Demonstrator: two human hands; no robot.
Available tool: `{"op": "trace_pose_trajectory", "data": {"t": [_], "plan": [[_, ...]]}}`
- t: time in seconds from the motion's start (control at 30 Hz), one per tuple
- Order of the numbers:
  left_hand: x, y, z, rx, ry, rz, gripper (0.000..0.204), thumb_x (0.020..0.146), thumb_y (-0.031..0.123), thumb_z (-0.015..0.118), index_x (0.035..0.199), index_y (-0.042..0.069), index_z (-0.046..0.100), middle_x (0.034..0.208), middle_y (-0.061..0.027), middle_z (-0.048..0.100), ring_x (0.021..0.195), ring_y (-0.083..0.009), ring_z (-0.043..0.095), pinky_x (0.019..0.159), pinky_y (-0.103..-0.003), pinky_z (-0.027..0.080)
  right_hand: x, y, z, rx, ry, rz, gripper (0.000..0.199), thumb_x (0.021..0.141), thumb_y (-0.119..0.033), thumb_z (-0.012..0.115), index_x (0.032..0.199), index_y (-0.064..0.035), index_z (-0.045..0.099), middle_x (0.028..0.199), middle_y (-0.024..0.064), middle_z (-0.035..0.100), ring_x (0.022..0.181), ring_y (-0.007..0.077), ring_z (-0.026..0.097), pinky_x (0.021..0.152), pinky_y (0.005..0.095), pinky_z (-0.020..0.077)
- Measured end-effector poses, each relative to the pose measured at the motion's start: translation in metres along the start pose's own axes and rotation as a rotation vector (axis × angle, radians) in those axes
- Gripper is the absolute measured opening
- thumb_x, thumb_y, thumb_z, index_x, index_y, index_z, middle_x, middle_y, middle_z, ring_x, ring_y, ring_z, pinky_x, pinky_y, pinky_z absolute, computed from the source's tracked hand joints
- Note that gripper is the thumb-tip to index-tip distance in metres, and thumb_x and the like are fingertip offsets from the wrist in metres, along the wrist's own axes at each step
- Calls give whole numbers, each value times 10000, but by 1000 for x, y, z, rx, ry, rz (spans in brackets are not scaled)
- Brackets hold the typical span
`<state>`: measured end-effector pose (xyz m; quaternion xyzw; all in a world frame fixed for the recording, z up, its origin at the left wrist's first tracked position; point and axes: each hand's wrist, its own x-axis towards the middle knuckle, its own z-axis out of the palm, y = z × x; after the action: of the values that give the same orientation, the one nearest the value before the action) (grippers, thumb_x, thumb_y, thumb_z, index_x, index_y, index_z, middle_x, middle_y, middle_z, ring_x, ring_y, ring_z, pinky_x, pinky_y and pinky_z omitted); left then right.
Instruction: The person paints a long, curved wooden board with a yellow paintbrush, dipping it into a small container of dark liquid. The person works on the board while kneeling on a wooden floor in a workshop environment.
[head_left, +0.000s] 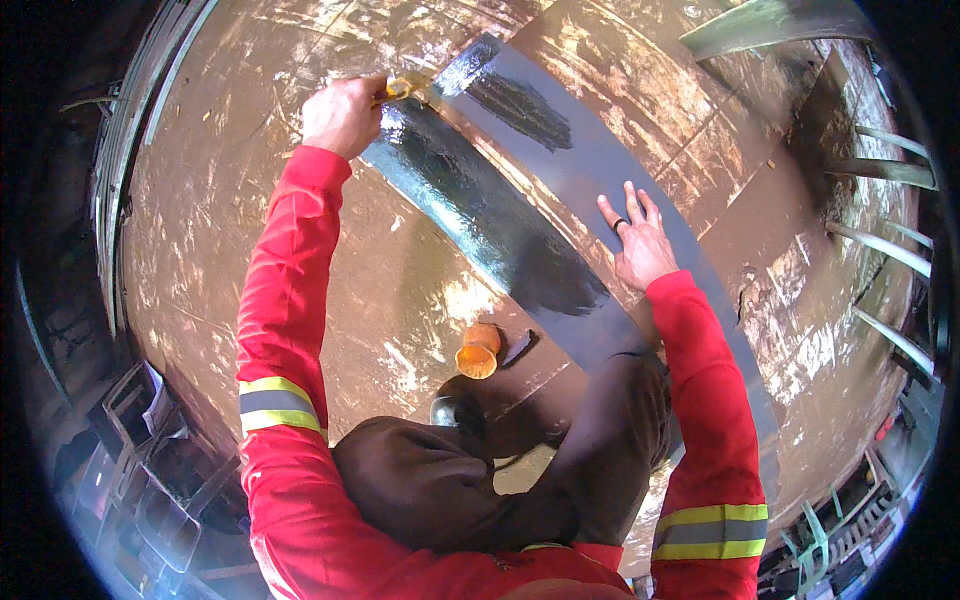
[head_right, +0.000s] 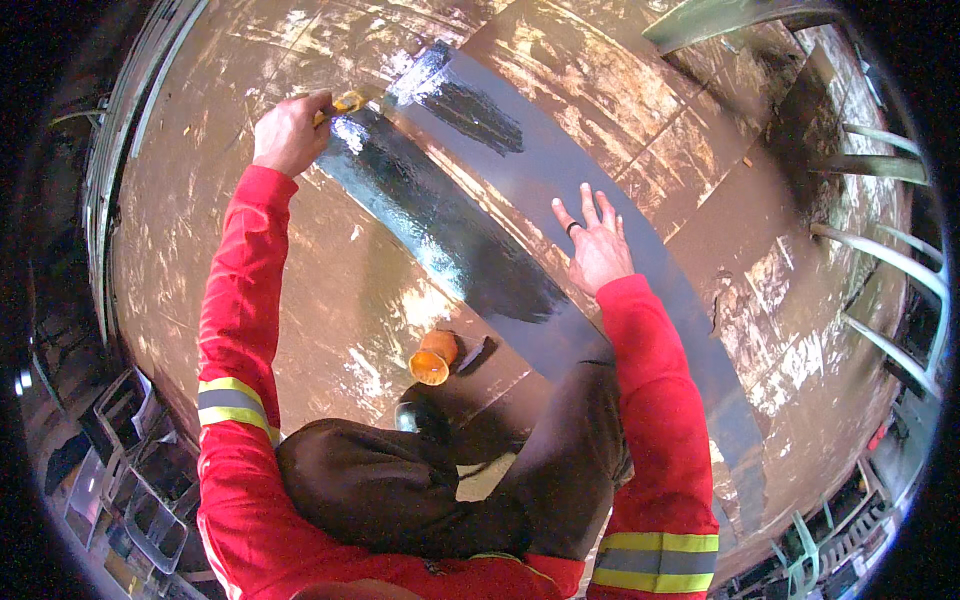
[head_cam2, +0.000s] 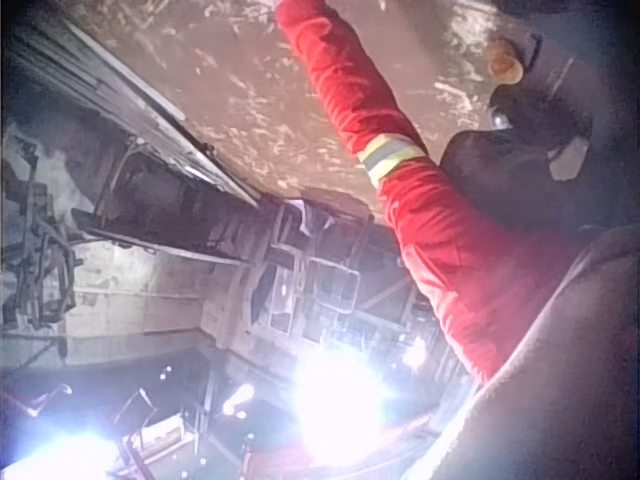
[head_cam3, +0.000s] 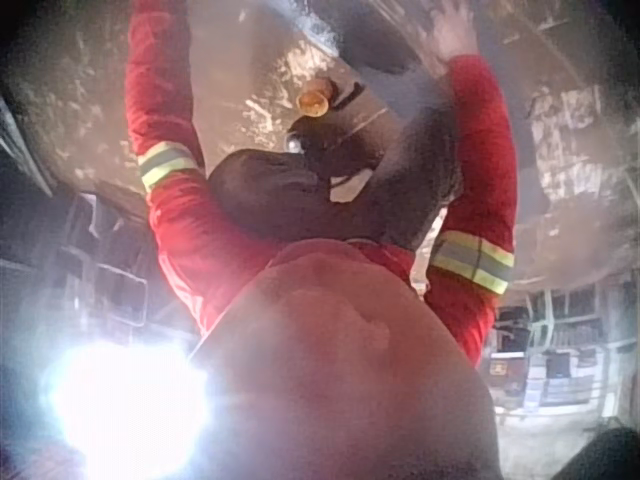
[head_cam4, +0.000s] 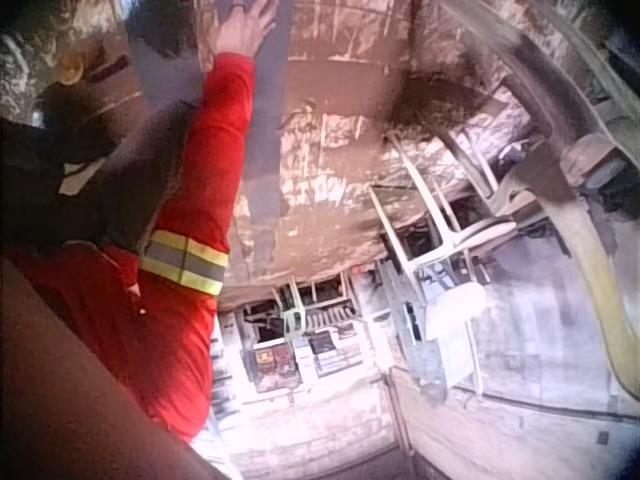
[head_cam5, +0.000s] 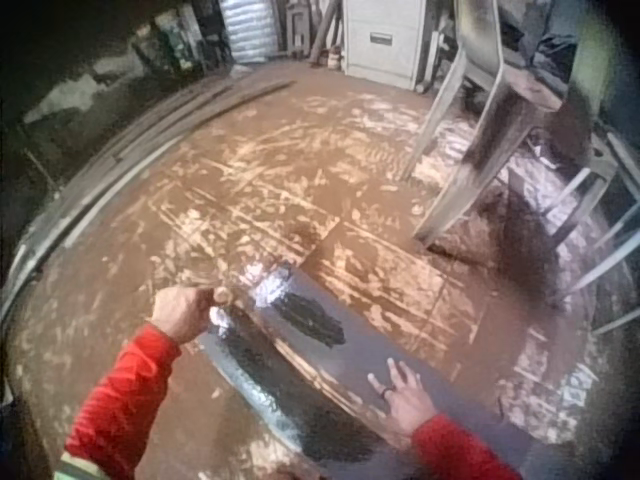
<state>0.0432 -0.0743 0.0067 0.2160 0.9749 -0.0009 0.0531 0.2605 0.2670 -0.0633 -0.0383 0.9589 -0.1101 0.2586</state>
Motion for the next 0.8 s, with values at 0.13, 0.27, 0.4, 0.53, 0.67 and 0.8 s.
{"op": "trace_pose_trajectory", "data": {"t": [0.13, 0.27, 0.4, 0.53, 0.67, 0.8], "plan": [[1, -2, 21, 41, -11, 12, 272, 762, 142, 584, 1015, 208, 660, 834, -112, 658, 784, -321, 642, 655, -443, 512, 0, -2, -2, -3, -19, 4, 818, 683, -34, 612, 1427, -242, 343, 1519, 181, 147, 1379, 389, 181, 1088, 532, 263], [-1, -4, 21, 67, -25, -5, 237, 774, 159, 587, 995, 204, 658, 854, -94, 654, 791, -316, 640, 654, -431, 516, -1, -1, 1, -5, -8, 4, 822, 678, -27, 605, 1427, -243, 344, 1519, 182, 143, 1378, 388, 183, 1089, 531, 262], [0, -3, 13, 20, -5, 1, 202, 775, 177, 601, 971, 188, 650, 874, -78, 654, 794, -317, 640, 670, -418, 517, 0, 2, 2, -2, 6, -3, 825, 675, -24, 601, 1427, -247, 345, 1519, 181, 144, 1380, 386, 180, 1091, 530, 256], [-2, -1, 15, 34, 3, -2, 198, 775, 179, 608, 969, 179, 645, 886, -78, 662, 806, -307, 644, 674, -421, 513, 0, -2, 0, -2, -19, 5, 823, 683, -27, 606, 1429, -249, 339, 1519, 179, 144, 1382, 382, 178, 1091, 533, 254], [-2, 3, -7, -84, 42, -42, 184, 799, 234, 636, 957, 143, 662, 835, -110, 663, 781, -282, 652, 636, -390, 507, -1, 1, 0, -20, -15, 13, 820, 696, -41, 619, 1434, -250, 328, 1520, 177, 141, 1382, 380, 179, 1093, 531, 253], [11, 16, -18, -516, -172, 112, 249, 806, 270, 670, 937, 58, 673, 742, -117, 650, 686, -205, 625, 619, -328, 481, -2, 1, -2, -12, -21, 3, 811, 705, -54, 621, 1435, -249, 325, 1520, 179, 140, 1381, 386, 177, 1092, 532, 254]]}}
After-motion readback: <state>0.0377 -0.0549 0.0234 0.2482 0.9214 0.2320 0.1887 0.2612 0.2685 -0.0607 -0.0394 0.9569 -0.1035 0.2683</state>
